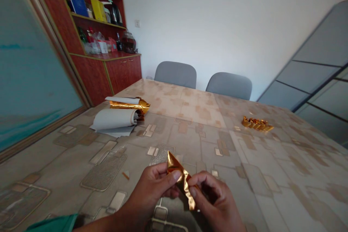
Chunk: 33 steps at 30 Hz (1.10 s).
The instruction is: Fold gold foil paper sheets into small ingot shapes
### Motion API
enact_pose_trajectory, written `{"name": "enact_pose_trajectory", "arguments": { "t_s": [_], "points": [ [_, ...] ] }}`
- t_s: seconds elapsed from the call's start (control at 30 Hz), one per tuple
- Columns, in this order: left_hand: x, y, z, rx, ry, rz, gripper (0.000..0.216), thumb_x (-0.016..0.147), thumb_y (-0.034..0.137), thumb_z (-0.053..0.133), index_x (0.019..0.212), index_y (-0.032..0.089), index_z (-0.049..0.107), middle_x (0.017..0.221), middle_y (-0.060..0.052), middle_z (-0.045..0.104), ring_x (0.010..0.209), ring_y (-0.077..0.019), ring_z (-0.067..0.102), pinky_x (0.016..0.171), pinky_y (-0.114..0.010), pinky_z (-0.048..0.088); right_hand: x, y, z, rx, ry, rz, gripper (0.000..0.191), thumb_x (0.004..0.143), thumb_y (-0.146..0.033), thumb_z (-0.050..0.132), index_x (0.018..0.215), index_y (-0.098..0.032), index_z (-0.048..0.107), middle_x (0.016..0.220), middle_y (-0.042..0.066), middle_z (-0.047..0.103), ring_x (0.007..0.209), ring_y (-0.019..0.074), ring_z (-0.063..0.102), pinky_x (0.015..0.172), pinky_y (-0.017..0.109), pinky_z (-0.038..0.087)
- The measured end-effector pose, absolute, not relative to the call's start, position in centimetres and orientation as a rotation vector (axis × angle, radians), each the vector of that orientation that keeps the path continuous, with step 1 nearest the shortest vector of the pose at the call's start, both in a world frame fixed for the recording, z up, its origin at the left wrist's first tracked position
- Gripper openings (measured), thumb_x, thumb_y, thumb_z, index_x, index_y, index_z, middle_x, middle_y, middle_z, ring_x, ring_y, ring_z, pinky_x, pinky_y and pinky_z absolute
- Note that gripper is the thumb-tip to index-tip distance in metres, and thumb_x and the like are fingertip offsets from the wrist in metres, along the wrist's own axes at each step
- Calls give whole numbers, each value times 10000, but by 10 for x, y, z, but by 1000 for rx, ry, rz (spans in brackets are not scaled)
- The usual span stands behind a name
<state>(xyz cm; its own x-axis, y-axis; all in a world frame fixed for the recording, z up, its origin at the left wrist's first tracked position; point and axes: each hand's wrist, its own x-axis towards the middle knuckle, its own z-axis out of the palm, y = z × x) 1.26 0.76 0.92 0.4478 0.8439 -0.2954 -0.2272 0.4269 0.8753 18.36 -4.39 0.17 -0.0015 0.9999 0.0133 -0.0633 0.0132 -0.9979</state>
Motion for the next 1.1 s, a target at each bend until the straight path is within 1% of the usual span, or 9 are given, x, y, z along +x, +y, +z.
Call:
{"name": "enact_pose_trajectory", "arguments": {
  "t_s": [0.1, 0.2, 0.37, 0.6, 0.73, 0.8, 0.9, 0.97, 1.1],
  "points": [
    [9, 11, 15, 976, 859, 772, 467, 667, 573, 865, 745, 124, 762, 681, -57, 704, 600, -148, 594, 594, -253, 462, 185, -44, 5, -1173, -1189, 1219, 324, 823, -502, 787, 769, -191, 715, 639, 11, 662, 539, 124, 590, 522, 226, 461],
    [9, 11, 15, 981, 869, 771, 468, 675, 577, 854, 758, 126, 764, 701, -63, 711, 630, -163, 613, 609, -262, 469, 185, -42, 6, -1188, -1213, 1184, 321, 821, -507, 784, 780, -192, 734, 645, 27, 687, 537, 137, 611, 514, 232, 477],
    [11, 10, 11, 888, 878, 747, 556, 582, 609, 901, 840, 138, 756, 785, -54, 738, 703, -176, 663, 648, -263, 510, 184, -41, 1, -1223, -1243, 1043, 312, 830, -505, 768, 778, -197, 762, 682, 56, 730, 589, 154, 634, 542, 234, 491],
    [11, 10, 15, 1098, 912, 748, 526, 702, 646, 791, 751, 125, 741, 681, -81, 724, 601, -175, 642, 552, -254, 471, 182, -40, 8, -1232, -1226, 1124, 280, 774, -426, 817, 719, -184, 688, 588, -16, 621, 499, 104, 535, 486, 201, 435],
    [11, 7, 19, 1114, 868, 783, 564, 669, 650, 821, 910, 155, 700, 754, -62, 724, 646, -196, 675, 551, -248, 483, 189, -37, 11, -1220, -1195, 1227, 334, 774, -498, 808, 767, -189, 681, 625, -14, 622, 514, 101, 509, 491, 208, 415],
    [8, 7, 23, 1141, 817, 779, 578, 705, 691, 772, 930, 164, 691, 792, -63, 716, 670, -204, 673, 580, -265, 502, 195, -36, 14, -1217, -1188, 1297, 335, 777, -498, 807, 788, -194, 668, 650, -16, 622, 525, 95, 493, 499, 205, 402],
    [4, 10, 29, 1234, 822, 758, 582, 838, 722, 596, 810, 152, 710, 748, -66, 690, 678, -200, 631, 638, -280, 488, 202, -35, 21, -1182, -1228, 1378, 304, 751, -426, 831, 774, -202, 626, 653, -37, 587, 538, 86, 465, 501, 197, 379],
    [1, 12, 33, 1303, 858, 714, 599, 866, 709, 546, 742, 147, 712, 683, -44, 645, 662, -187, 581, 631, -266, 437, 204, -35, 24, -1169, -1259, 1390, 281, 719, -345, 842, 769, -209, 600, 646, -50, 568, 539, 83, 461, 493, 192, 360],
    [-4, 15, 35, 1407, 826, 522, 553, 815, 666, 637, 629, 148, 692, 588, 9, 522, 593, -148, 459, 572, -245, 323, 205, -36, 26, -1196, -1366, 1419, 158, 713, -202, 760, 749, -202, 606, 649, -41, 602, 553, 90, 506, 518, 202, 392]
  ]
}}
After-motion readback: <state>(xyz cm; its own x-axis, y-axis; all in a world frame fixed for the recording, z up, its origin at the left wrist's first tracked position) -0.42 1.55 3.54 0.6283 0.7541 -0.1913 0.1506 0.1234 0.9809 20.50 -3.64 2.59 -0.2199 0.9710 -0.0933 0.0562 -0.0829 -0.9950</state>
